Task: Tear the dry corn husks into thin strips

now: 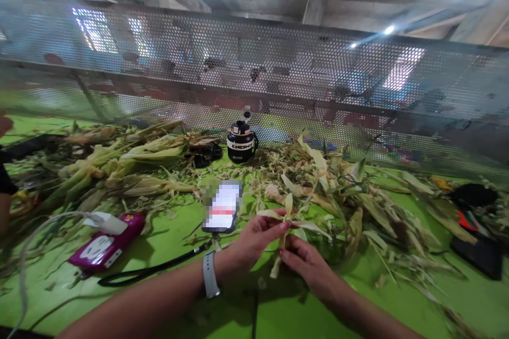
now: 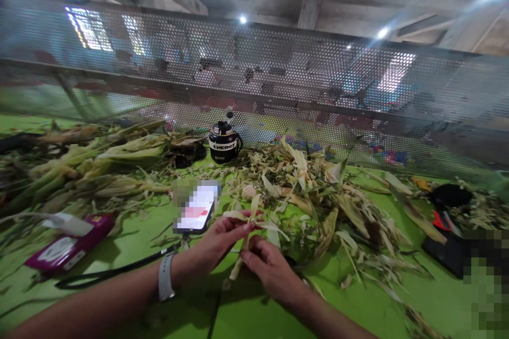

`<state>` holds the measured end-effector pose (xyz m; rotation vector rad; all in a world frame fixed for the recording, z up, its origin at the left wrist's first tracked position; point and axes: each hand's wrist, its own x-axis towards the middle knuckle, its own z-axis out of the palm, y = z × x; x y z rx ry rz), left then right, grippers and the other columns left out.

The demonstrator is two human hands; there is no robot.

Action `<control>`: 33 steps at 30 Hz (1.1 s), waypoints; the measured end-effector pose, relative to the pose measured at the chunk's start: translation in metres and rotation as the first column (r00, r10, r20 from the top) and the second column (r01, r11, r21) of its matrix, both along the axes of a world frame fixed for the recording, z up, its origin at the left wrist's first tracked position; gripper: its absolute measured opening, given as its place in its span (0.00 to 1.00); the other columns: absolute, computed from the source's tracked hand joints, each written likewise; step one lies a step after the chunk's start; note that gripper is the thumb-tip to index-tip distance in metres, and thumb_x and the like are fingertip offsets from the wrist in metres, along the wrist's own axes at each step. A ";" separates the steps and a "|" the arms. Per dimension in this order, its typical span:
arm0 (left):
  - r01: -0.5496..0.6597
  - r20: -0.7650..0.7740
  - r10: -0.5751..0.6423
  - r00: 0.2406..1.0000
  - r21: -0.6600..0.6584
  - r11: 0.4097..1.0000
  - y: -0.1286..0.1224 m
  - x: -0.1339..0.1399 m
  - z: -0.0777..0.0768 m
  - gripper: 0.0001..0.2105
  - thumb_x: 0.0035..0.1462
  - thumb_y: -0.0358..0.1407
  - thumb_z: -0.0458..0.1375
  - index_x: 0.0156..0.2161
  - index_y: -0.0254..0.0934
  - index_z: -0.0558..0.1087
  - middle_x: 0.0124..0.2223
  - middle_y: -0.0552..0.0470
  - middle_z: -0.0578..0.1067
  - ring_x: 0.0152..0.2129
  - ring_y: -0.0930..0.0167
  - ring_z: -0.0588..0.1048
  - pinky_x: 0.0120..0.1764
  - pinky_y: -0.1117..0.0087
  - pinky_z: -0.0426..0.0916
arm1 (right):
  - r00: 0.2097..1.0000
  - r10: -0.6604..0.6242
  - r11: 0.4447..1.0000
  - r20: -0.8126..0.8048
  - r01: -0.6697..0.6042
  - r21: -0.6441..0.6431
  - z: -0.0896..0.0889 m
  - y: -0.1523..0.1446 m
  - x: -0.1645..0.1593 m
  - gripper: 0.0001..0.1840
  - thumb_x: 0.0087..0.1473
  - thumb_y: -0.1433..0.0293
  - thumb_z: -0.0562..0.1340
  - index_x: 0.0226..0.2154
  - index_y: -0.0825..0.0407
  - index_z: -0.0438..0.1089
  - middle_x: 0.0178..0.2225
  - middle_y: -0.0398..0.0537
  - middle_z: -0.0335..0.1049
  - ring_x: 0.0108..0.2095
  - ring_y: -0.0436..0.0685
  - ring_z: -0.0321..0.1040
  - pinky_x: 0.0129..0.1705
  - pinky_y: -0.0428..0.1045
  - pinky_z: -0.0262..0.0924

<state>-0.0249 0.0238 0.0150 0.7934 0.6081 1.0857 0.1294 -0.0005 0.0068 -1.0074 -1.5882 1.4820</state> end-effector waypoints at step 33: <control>-0.025 -0.476 0.508 0.718 0.711 0.703 0.001 -0.007 -0.004 0.22 0.44 0.36 0.66 0.46 0.38 0.66 0.47 0.45 0.69 0.45 0.62 0.67 0.49 0.59 0.63 | 0.848 -0.528 0.832 -0.053 0.528 0.168 0.027 0.013 0.015 0.19 0.47 0.57 0.64 0.18 0.53 0.64 0.17 0.40 0.62 0.20 0.49 0.59 0.24 0.45 0.57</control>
